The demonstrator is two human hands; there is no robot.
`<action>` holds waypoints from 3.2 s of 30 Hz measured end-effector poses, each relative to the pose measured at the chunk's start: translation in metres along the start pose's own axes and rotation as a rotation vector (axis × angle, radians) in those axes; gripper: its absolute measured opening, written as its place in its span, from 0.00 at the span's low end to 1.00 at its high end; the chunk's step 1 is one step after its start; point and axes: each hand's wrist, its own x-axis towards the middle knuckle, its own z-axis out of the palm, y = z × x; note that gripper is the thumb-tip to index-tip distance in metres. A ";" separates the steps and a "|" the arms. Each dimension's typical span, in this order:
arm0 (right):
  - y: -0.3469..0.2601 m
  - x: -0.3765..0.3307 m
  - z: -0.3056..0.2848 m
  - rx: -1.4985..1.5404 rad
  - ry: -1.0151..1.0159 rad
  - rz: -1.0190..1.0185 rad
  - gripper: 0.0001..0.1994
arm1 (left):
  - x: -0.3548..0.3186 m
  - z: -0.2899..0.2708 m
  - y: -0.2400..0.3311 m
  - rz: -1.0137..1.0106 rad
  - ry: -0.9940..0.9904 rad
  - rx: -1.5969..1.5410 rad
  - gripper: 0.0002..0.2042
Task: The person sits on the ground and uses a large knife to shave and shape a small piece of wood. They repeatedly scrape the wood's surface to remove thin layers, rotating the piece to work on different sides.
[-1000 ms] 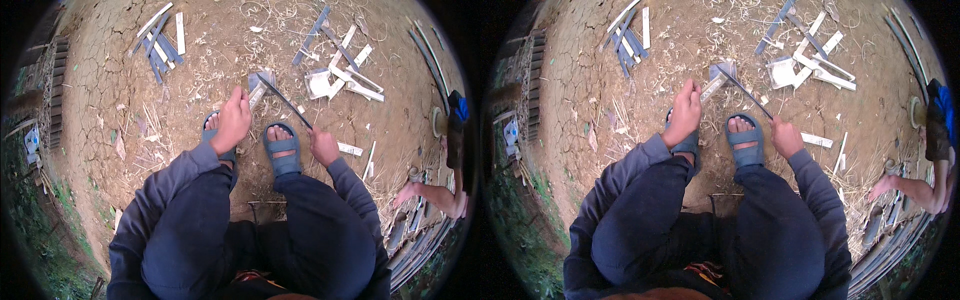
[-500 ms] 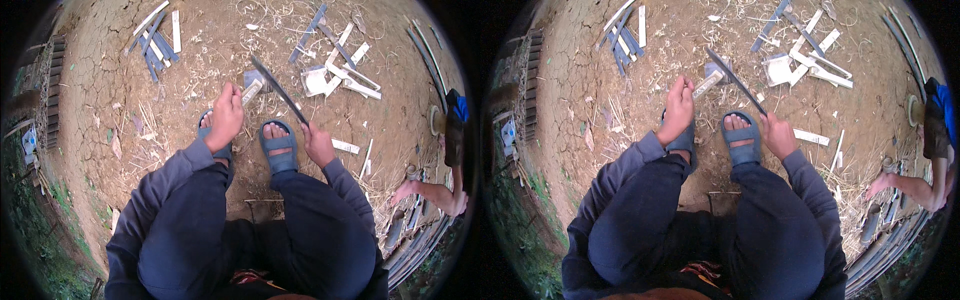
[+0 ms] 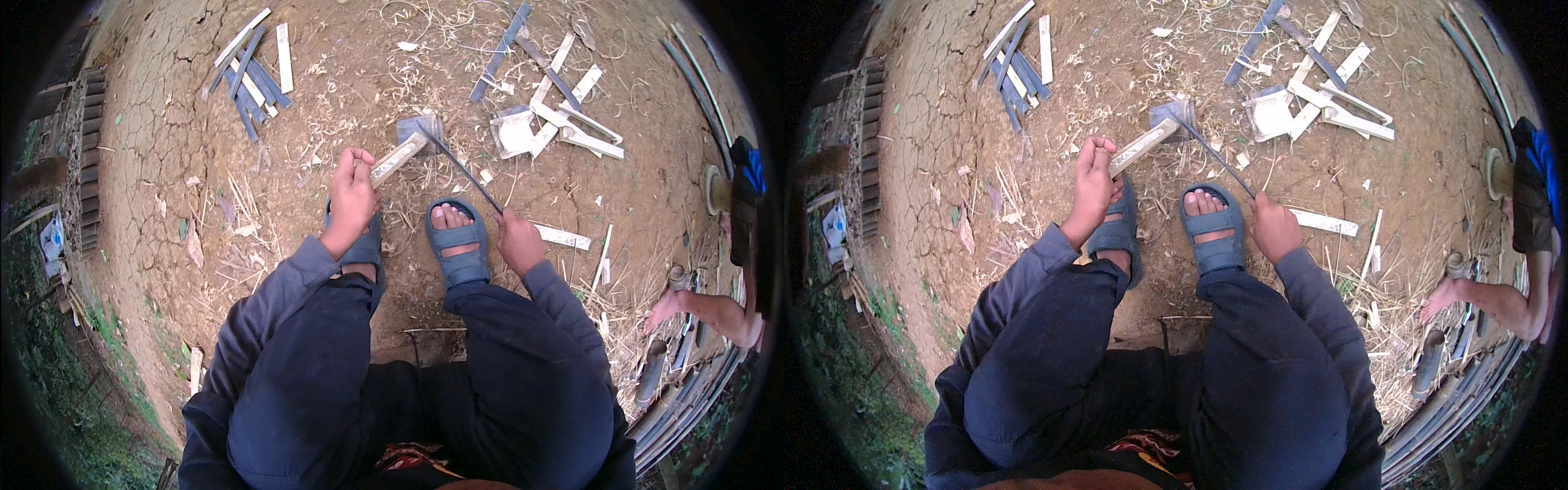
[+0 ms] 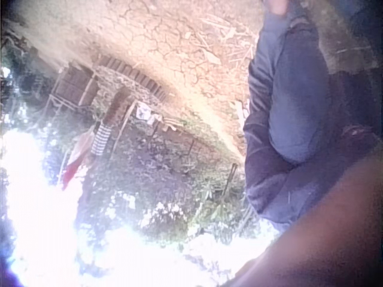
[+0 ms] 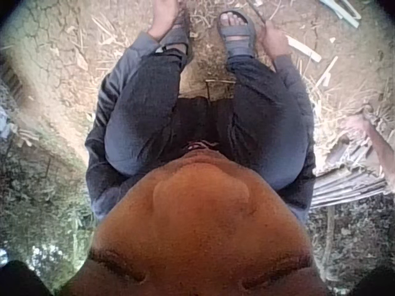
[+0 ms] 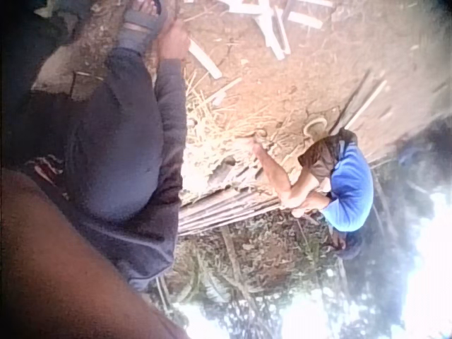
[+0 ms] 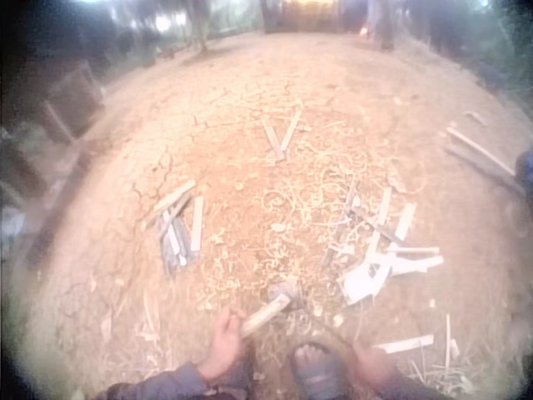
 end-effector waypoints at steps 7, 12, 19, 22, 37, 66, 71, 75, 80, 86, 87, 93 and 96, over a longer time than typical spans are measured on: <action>-0.023 0.005 -0.009 0.175 0.107 -0.026 0.11 | -0.002 -0.002 0.003 -0.031 -0.021 0.071 0.06; -0.021 0.010 -0.008 0.275 0.110 0.074 0.12 | -0.006 -0.011 0.027 -0.370 -0.346 -0.032 0.12; -0.040 0.016 -0.032 0.372 0.203 -0.047 0.09 | -0.026 -0.007 0.036 -0.521 -0.457 -0.143 0.12; -0.058 0.020 -0.042 0.377 0.320 -0.337 0.08 | -0.028 0.006 0.048 -0.482 -0.519 -0.189 0.12; -0.122 0.040 -0.096 0.257 0.055 -0.438 0.08 | -0.053 0.020 0.083 -0.482 -0.481 -0.131 0.09; -0.100 0.039 -0.080 0.127 0.265 -0.321 0.20 | -0.048 0.018 0.087 -0.253 -0.293 -0.204 0.21; -0.096 0.035 -0.079 0.130 0.260 -0.318 0.16 | -0.048 0.013 0.084 -0.285 -0.364 -0.086 0.17; -0.100 0.028 -0.075 0.305 0.136 -0.319 0.13 | -0.051 0.014 0.076 -0.185 -0.477 0.154 0.17; -0.105 0.033 -0.072 0.243 0.122 -0.388 0.11 | -0.064 0.033 0.077 -0.034 -0.482 0.177 0.25; -0.105 0.035 -0.074 0.266 0.086 -0.355 0.08 | -0.067 0.034 0.072 0.066 -0.503 0.333 0.26; -0.104 0.036 -0.071 0.273 0.111 -0.337 0.08 | -0.067 0.037 0.071 0.064 -0.497 0.298 0.25; -0.083 0.040 -0.062 0.190 0.267 -0.190 0.08 | -0.066 0.049 0.088 -0.021 -0.510 0.348 0.20; -0.068 0.038 -0.052 0.112 0.319 -0.139 0.07 | -0.066 0.050 0.087 0.179 -0.469 0.419 0.14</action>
